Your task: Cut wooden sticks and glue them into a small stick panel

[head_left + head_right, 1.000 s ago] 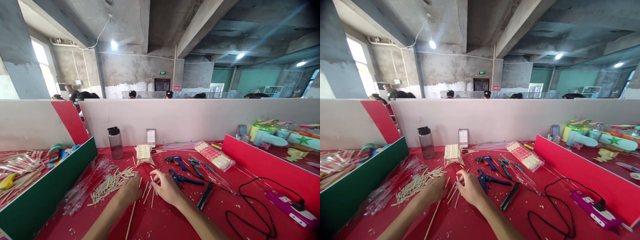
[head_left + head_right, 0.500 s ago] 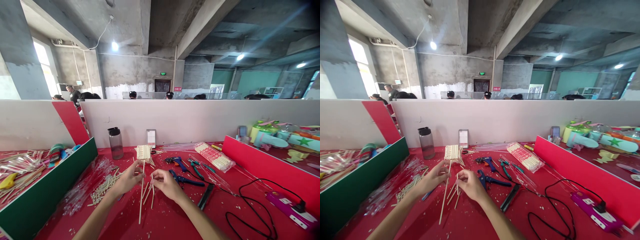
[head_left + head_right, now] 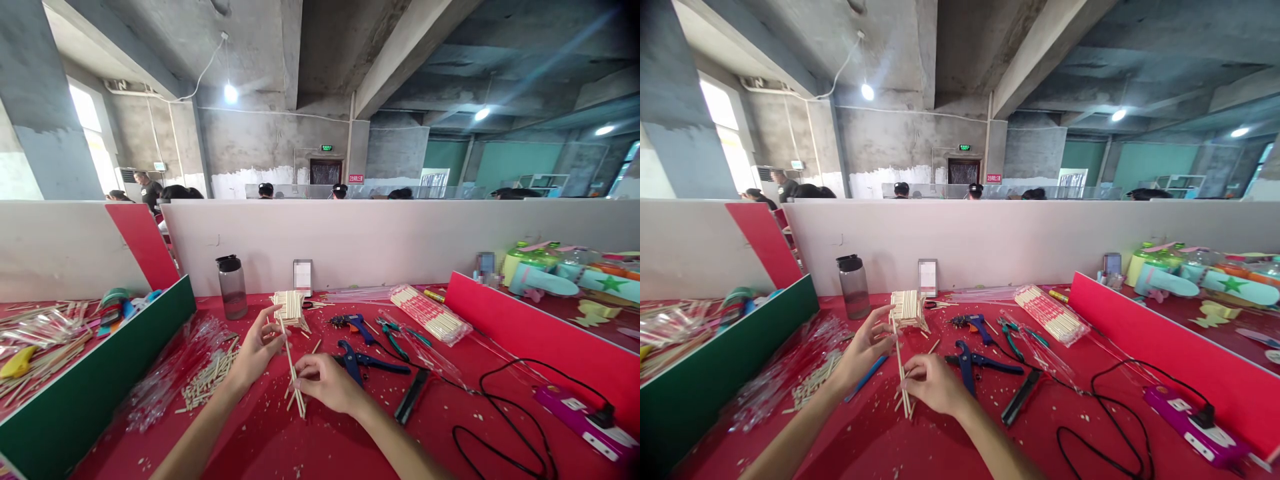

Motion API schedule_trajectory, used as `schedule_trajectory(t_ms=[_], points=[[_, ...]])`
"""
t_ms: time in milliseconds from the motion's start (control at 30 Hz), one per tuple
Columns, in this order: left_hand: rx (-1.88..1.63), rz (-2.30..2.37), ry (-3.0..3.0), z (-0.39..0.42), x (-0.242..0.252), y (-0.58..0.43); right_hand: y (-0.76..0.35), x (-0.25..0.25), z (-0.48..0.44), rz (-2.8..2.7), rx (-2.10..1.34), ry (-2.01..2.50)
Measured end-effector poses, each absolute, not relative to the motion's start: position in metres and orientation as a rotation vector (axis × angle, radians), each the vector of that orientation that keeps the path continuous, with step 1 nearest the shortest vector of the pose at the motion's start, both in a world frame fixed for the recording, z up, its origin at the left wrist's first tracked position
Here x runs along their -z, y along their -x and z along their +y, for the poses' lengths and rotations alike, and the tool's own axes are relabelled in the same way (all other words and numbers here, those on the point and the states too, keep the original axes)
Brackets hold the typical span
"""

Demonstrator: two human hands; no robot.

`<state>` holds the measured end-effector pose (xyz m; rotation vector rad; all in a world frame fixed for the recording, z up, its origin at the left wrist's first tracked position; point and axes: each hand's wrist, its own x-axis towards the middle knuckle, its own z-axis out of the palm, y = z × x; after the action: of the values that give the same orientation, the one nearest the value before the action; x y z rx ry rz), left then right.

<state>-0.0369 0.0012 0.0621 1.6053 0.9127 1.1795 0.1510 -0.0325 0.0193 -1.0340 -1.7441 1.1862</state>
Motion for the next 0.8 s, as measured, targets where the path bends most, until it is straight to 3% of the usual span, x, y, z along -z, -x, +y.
schedule_trajectory(t_ms=[367, 633, 800], points=[[-1.233, 0.852, -1.598, 0.002, -0.061, 0.037, -0.151, -0.017, -0.032, -1.638, -1.327, 0.997], [-0.852, 0.843, -2.116, -0.012, -0.056, 0.027, -0.160, -0.032, -0.024, -1.168, -1.305, 0.903], [-0.858, 0.872, -2.300, -0.014, -0.048, 0.021, -0.165, -0.036, -0.023, -1.092, -1.278, 0.922]])
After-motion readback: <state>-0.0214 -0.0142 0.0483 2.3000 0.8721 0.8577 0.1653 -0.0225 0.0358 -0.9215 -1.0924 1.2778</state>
